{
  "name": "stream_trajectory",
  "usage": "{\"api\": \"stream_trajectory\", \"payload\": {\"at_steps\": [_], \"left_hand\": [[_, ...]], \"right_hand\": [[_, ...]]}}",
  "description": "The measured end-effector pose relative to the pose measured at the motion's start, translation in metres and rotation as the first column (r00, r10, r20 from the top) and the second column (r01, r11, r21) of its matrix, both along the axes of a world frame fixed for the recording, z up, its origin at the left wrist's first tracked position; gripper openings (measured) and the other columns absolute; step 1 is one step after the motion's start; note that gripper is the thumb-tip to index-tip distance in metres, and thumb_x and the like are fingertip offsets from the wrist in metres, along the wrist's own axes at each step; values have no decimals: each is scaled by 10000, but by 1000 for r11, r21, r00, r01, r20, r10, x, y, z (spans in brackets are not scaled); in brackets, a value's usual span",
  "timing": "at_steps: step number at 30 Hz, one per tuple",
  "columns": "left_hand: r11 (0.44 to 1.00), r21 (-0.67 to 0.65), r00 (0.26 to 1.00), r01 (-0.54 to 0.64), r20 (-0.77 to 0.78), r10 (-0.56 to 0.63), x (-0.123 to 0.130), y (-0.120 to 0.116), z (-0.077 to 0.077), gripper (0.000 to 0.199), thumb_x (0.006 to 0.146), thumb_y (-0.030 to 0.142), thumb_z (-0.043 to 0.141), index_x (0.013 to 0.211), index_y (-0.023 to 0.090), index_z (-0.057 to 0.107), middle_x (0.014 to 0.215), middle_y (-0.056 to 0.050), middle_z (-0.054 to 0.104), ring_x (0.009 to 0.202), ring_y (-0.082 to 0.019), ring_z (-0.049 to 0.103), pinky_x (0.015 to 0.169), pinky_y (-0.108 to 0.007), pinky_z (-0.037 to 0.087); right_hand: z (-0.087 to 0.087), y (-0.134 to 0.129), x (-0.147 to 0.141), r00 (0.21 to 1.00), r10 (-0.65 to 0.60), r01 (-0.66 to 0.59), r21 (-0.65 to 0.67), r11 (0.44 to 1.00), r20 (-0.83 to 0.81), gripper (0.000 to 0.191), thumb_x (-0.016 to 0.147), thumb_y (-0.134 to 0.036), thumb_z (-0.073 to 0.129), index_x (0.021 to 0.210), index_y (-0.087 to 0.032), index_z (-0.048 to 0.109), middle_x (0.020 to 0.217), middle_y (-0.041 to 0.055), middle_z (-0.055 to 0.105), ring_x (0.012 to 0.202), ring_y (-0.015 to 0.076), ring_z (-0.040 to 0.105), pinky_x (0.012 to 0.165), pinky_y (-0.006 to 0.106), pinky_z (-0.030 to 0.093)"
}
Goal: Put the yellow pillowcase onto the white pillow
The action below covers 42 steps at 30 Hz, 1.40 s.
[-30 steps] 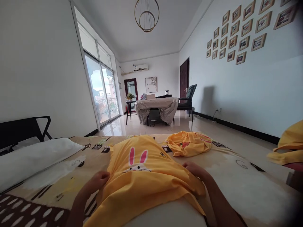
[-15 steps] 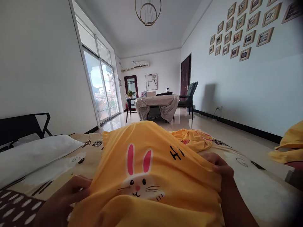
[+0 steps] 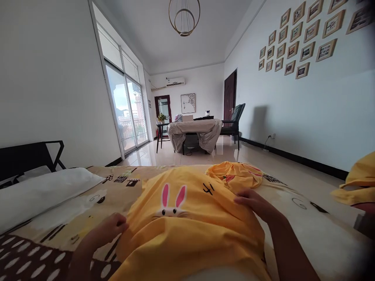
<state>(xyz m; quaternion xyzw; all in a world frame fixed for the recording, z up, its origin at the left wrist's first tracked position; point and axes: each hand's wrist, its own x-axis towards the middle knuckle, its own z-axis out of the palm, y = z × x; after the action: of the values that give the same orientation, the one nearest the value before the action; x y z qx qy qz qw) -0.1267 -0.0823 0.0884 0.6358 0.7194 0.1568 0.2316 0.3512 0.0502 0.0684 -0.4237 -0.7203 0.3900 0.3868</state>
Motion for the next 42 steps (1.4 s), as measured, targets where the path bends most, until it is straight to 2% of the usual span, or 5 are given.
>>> {"api": "stream_trajectory", "payload": {"at_steps": [5,8,14,19,42], "left_hand": [[919,381,990,-101,-52,131,-2,13,1,351,705,536,408,589,206,429,587,0,505,591,-169,506,579,-277,398],[811,576,995,-98,53,82,12,27,-4,400,759,496,434,969,185,572,1007,-94,656,922,-234,599,766,-333,461],[877,458,973,144,97,-210,61,71,-51,341,784,418,491,965,171,641,1013,-110,681,933,-241,626,817,-342,476],[841,527,979,121,78,-190,66,87,-68,277,779,403,479,673,172,587,730,-61,621,699,-190,576,642,-285,443],[712,674,958,-195,286,-9,76,70,-62,315,895,459,331,793,201,480,701,2,537,677,-152,510,647,-242,409]], "right_hand": [[0,22,-16,906,-419,399,206,894,64,308,604,-436,634,779,-184,612,792,64,636,721,208,569,664,330,456],[8,11,-29,955,-294,268,322,908,33,469,689,-458,611,1085,-206,600,1153,113,617,1056,272,559,916,411,426],[13,-18,-74,939,125,-194,194,962,319,319,788,-400,577,1029,-201,642,1073,80,658,1014,240,589,912,371,440],[6,-12,-86,933,74,-183,288,940,353,143,816,-261,487,739,-184,580,801,33,611,739,164,555,706,287,449],[7,-15,-86,992,-37,-16,409,912,120,219,927,-405,353,827,-241,457,830,16,587,776,173,545,738,306,453]]}}
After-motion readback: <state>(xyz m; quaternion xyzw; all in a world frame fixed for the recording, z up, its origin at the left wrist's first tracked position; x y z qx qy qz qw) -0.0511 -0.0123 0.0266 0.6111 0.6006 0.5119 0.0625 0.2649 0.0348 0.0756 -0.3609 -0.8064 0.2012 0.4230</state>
